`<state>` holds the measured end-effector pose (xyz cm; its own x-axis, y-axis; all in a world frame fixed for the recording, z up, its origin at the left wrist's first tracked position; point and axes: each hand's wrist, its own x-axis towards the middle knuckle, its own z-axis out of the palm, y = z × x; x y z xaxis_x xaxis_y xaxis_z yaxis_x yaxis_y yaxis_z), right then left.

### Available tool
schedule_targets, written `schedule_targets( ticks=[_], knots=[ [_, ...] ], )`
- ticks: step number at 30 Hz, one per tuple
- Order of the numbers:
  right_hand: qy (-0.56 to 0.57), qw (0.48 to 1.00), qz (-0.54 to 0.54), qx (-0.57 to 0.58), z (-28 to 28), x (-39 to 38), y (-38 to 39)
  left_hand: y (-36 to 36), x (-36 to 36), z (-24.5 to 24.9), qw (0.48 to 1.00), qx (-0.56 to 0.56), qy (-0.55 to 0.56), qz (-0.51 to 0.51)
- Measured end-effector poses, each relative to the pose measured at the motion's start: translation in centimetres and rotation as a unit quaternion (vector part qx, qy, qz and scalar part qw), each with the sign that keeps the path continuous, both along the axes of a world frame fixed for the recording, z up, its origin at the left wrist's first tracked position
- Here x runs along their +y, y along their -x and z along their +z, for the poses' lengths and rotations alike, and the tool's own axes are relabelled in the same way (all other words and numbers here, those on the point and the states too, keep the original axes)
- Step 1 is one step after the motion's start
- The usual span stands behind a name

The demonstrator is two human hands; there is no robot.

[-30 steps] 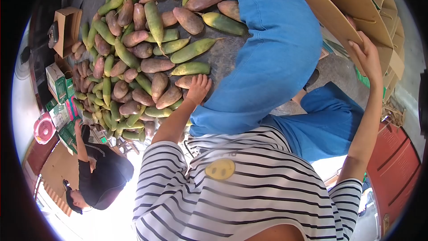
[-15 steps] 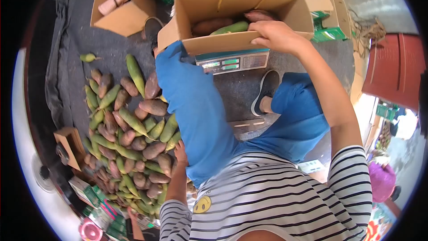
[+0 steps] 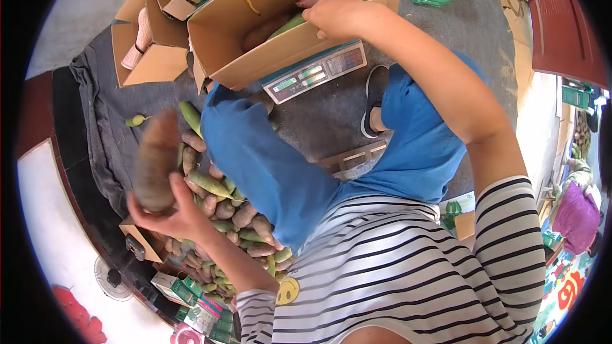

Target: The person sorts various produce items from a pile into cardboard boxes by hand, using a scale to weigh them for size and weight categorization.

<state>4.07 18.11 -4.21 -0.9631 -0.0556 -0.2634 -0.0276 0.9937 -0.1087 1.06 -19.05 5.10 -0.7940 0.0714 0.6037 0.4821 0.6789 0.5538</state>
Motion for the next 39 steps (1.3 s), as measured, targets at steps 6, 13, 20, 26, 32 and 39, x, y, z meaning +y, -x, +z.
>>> schedule_targets(
  ticks=[6,13,20,26,32,39],
  knots=[
    [0.012,0.999,-0.027,-0.045,0.5,-0.5,0.2,3.3,13.2,1.8,0.978,0.026,-0.077,-0.19],
    [0.028,0.993,-0.088,-0.068,2.1,-1.2,-0.2,9.1,13.2,-5.5,0.906,-0.075,0.356,-0.216],
    [0.008,0.995,-0.062,-0.083,1.7,-1.2,0.1,10.9,12.6,-7.1,0.943,-0.22,0.157,-0.193],
    [0.056,0.994,-0.087,0.038,3.3,-0.5,-0.8,13.1,11.6,-8.4,0.923,-0.284,0.16,-0.207],
    [0.062,0.992,-0.086,0.066,4.7,-1.2,-0.2,12.7,12.4,-8.3,0.932,-0.241,0.21,-0.167],
    [0.049,0.995,-0.06,0.056,4.1,-1.2,-0.6,13.7,12.3,-9.7,0.94,-0.211,0.179,-0.198]
  ],
)
